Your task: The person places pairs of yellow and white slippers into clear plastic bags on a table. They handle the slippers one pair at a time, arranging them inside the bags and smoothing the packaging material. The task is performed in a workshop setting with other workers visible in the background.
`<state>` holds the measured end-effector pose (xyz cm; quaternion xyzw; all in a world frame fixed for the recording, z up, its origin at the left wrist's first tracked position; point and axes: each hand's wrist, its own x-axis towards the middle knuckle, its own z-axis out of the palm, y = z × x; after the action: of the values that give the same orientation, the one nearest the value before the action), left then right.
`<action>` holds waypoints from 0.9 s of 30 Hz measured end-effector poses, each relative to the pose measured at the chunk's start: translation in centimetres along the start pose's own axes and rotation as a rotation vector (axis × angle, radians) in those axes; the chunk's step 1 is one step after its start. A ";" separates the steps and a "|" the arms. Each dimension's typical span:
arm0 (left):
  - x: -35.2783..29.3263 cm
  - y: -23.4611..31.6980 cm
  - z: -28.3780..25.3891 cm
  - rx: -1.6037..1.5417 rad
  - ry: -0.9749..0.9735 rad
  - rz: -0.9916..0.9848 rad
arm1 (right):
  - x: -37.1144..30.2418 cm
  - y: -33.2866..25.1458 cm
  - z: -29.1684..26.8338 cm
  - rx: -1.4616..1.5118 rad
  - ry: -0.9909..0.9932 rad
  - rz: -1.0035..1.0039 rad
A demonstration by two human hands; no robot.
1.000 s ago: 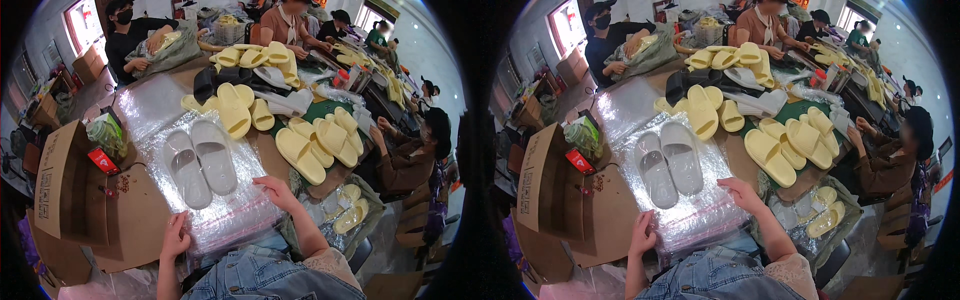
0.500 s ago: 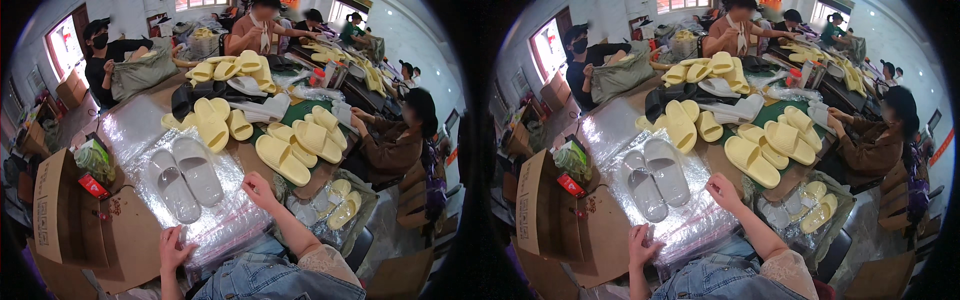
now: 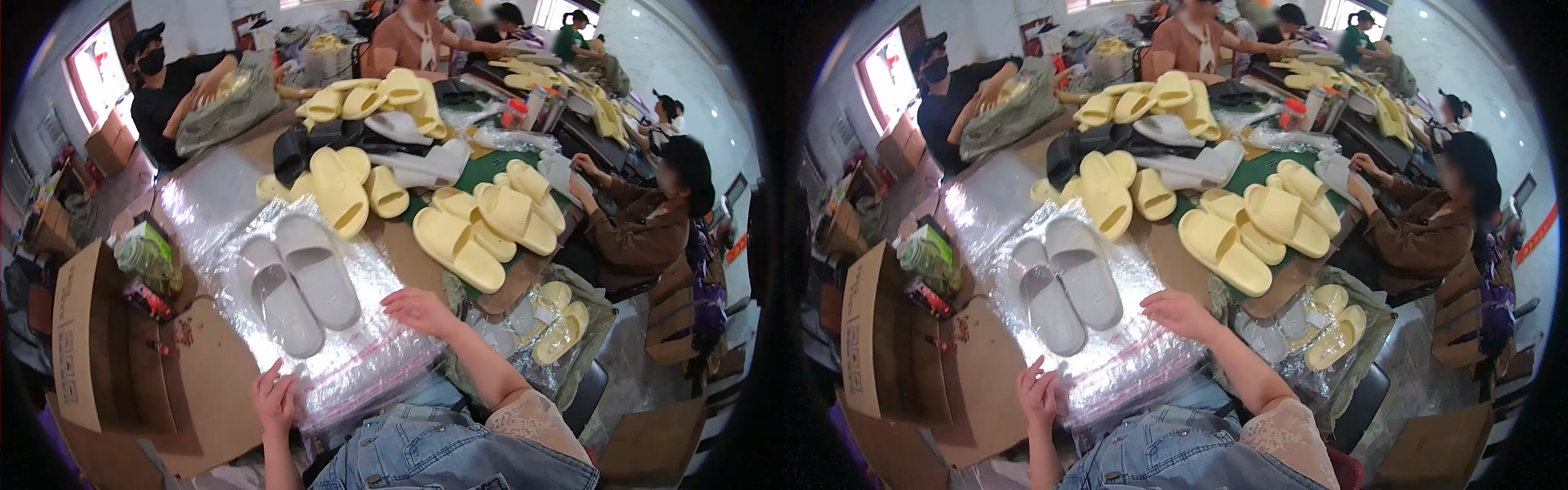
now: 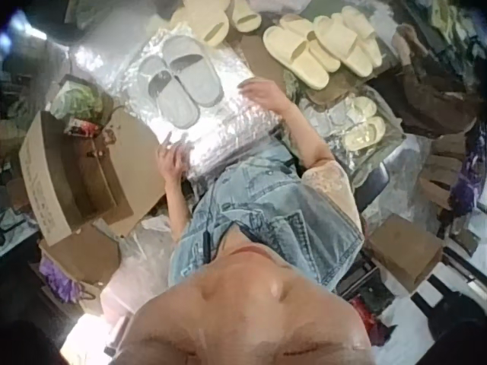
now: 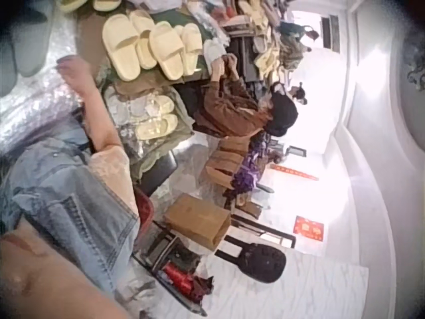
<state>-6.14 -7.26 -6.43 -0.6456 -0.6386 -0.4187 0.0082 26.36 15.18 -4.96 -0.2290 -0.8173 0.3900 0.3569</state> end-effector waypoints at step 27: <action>2.7 2.0 2.8 -0.387 0.238 -0.797 | 2.1 -4.9 13.9 -0.275 -0.239 -0.104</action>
<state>-3.40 -3.92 -5.70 -0.2868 -0.7418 -0.5719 -0.2010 13.95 7.09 -6.30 -0.1854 -0.9102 0.2801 0.2423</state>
